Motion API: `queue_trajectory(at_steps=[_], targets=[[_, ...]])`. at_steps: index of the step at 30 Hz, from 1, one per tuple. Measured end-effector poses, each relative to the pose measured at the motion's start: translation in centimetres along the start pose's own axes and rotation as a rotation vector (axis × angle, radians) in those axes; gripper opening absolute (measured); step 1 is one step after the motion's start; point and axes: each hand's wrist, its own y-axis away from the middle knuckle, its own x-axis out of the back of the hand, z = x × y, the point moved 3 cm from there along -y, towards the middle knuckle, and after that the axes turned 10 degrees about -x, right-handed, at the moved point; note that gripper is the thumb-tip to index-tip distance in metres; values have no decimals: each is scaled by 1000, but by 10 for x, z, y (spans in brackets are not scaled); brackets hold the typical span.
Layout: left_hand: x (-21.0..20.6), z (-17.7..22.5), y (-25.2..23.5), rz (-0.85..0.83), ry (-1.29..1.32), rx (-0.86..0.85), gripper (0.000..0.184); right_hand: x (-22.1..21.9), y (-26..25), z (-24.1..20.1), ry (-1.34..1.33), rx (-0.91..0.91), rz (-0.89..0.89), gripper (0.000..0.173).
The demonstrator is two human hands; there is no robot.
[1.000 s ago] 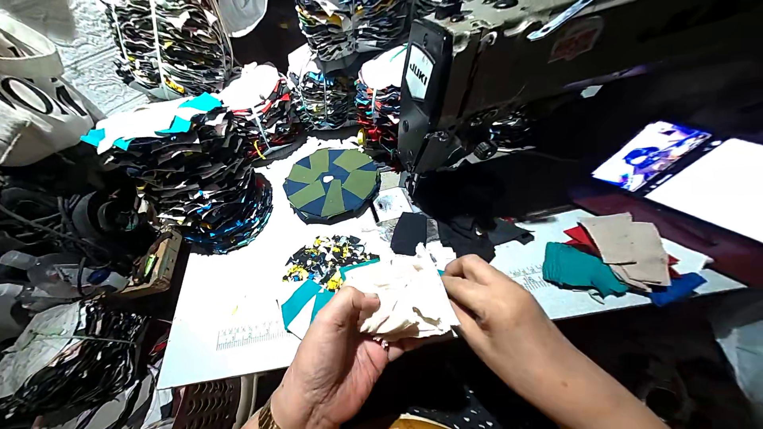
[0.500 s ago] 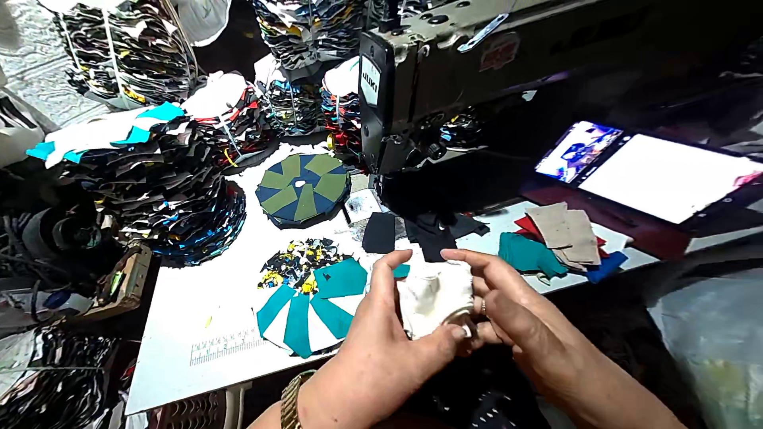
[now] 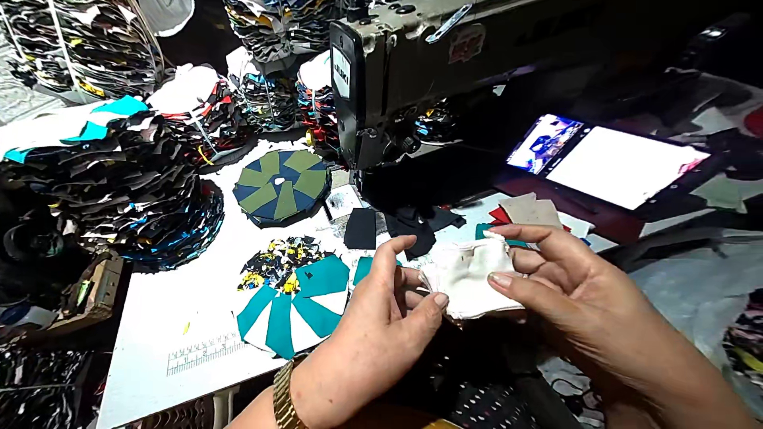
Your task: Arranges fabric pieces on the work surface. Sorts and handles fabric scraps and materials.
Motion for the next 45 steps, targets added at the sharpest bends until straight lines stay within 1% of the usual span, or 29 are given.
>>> queue_trajectory(at_steps=[2, 6, 8, 10, 13, 16, 19, 21, 23, 25, 28, 30, 32, 35, 37, 39, 41, 45], targets=[[6, 2, 1, 4, -96, -58, 60, 3, -3, 2, 44, 13, 64, 48], [25, 14, 4, 65, -199, -129, 60, 15, -14, 17, 241, 10, 233, 47], [38, 22, 5, 96, -227, -139, 52, 19, -18, 17, 316, 20, 274, 48], [52, 29, 5, 108, -296, -171, 39, 22, -21, 17, 423, 69, 326, 48], [76, 35, 3, 108, -467, -182, 21, 20, -26, 14, 586, 141, 371, 41], [97, 35, -5, 66, -574, -164, 16, 15, -26, 7, 788, 296, 379, 38], [120, 33, -15, 5, -595, -173, 14, 26, -20, 5, 932, 377, 383, 42], [134, 33, -24, -42, -580, -154, 14, 36, -18, 12, 922, 401, 409, 43], [144, 35, -31, -84, -540, -121, 16, 27, -8, 4, 857, 430, 374, 39], [151, 36, -40, -121, -520, -113, 15, 8, 3, -8, 807, 485, 287, 34], [156, 36, -51, -159, -468, -110, 16, -20, 12, -14, 752, 588, 105, 25], [156, 33, -56, -168, -392, -129, 17, -30, 14, -15, 752, 619, 56, 22], [155, 29, -59, -158, -349, -174, 16, -29, 13, -19, 746, 619, 80, 21], [155, 16, -57, -128, -314, -320, 17, -10, 12, -25, 768, 585, 183, 23], [156, 5, -54, -70, -262, -398, 17, 11, 10, -27, 781, 552, 263, 25], [161, -3, -47, 1, -222, -422, 15, 25, 8, -25, 774, 524, 325, 27], [165, -5, -42, 73, -216, -404, 16, 23, 8, -27, 790, 520, 331, 27], [170, -3, -40, 190, -214, -401, 17, -7, 5, -32, 970, 549, 258, 24]])
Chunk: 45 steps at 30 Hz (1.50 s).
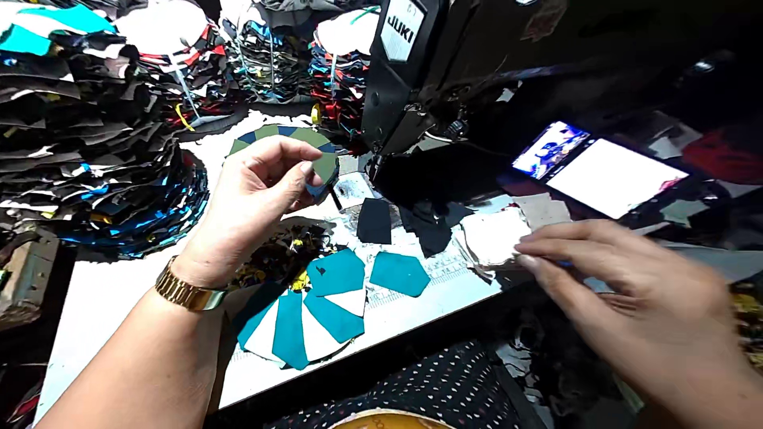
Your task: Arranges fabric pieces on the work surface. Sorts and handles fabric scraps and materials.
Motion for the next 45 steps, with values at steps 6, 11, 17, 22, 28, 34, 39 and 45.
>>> queue_trajectory(at_steps=[6, 11, 17, 22, 28, 34, 39, 45], targets=[[-1, -1, 0, 32, -8, -37, 16, -19, 2, 14, 112, -5, -98, 23], [-5, 0, 2, -3, -37, -71, 17, -17, 2, 16, 110, 19, -133, 23], [-7, 1, 2, -30, -65, -100, 16, -14, -1, 21, 46, 36, -128, 19], [-10, 3, 3, -61, -75, -104, 16, -14, -3, 23, 17, 15, -145, 21], [-12, 3, 5, -90, -118, -116, 16, -17, -4, 24, 13, -2, -133, 20], [-14, 3, 5, -106, -136, -132, 15, -19, -2, 21, 30, 21, -143, 22], [-18, 10, 8, -123, -192, -103, 14, -21, -4, 20, 28, -16, -124, 25], [-18, 10, 8, -138, -209, -110, 15, -30, -4, 18, 61, -84, -116, 42]])
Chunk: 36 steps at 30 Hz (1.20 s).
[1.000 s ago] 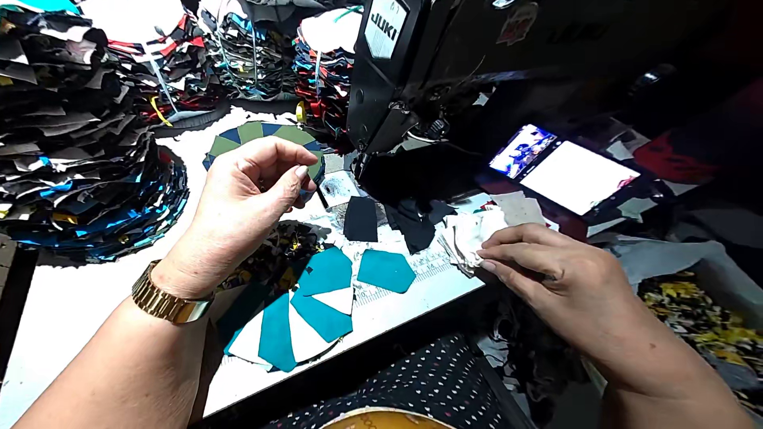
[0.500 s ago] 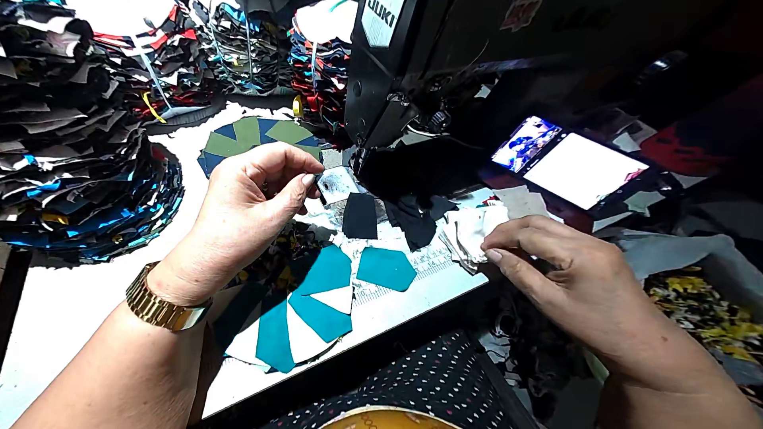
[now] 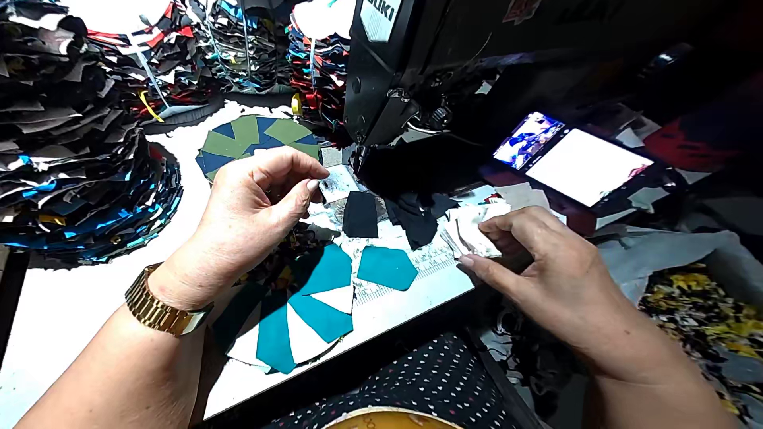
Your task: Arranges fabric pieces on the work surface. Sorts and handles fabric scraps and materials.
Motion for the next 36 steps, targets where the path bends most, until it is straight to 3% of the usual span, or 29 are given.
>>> queue_trajectory(at_steps=[10, 18, 21, 27, 31, 36], targets=[[-2, -6, -1, -5, 9, -43, 15, 8, -6, 23, -271, -165, -35, 17], [-3, -9, 0, -26, -27, -56, 16, -3, -1, -5, 53, -107, 62, 38], [-4, -5, 1, -50, -47, -49, 14, -3, -6, -6, 67, -142, 71, 29], [-4, -1, 2, -58, -63, -53, 14, 18, -12, 14, -134, -334, 52, 19], [-3, -7, 0, -39, -43, -71, 16, 38, -9, 34, -255, -384, 152, 18], [-3, -8, 1, -50, -50, -71, 15, 48, -2, 35, -357, -353, 269, 34]])
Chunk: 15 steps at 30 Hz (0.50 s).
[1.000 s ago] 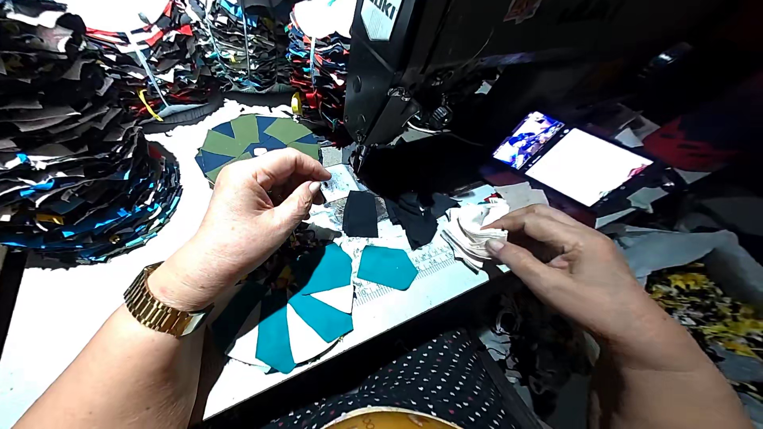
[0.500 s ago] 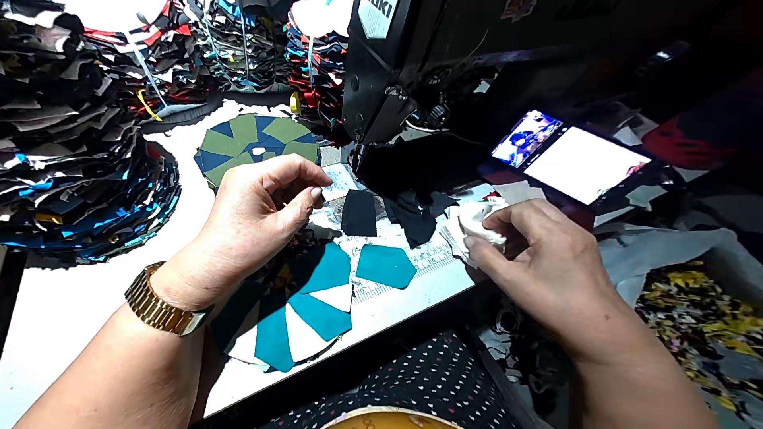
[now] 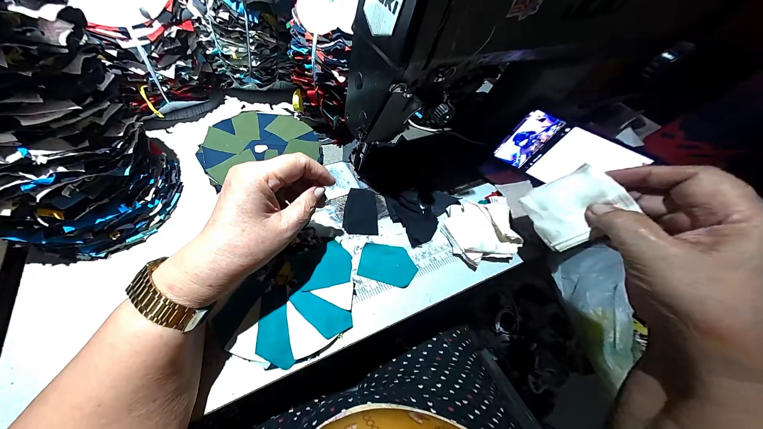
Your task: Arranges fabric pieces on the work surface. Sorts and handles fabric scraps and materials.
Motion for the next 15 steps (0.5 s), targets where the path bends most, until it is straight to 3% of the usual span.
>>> queue_trajectory(at_steps=[2, 5, 9, 15], targets=[[-1, 0, 0, -18, -22, -30, 16, -4, 9, -9, -114, 11, -39, 42], [-6, 11, 1, -134, -158, -163, 19, -17, 27, -23, -334, 6, -233, 46], [-29, 30, 7, -392, -253, -360, 25, -36, 45, -27, -405, -3, -365, 38], [-51, 33, 15, -576, -262, -404, 28, -53, 50, -25, -472, -46, -470, 29]])
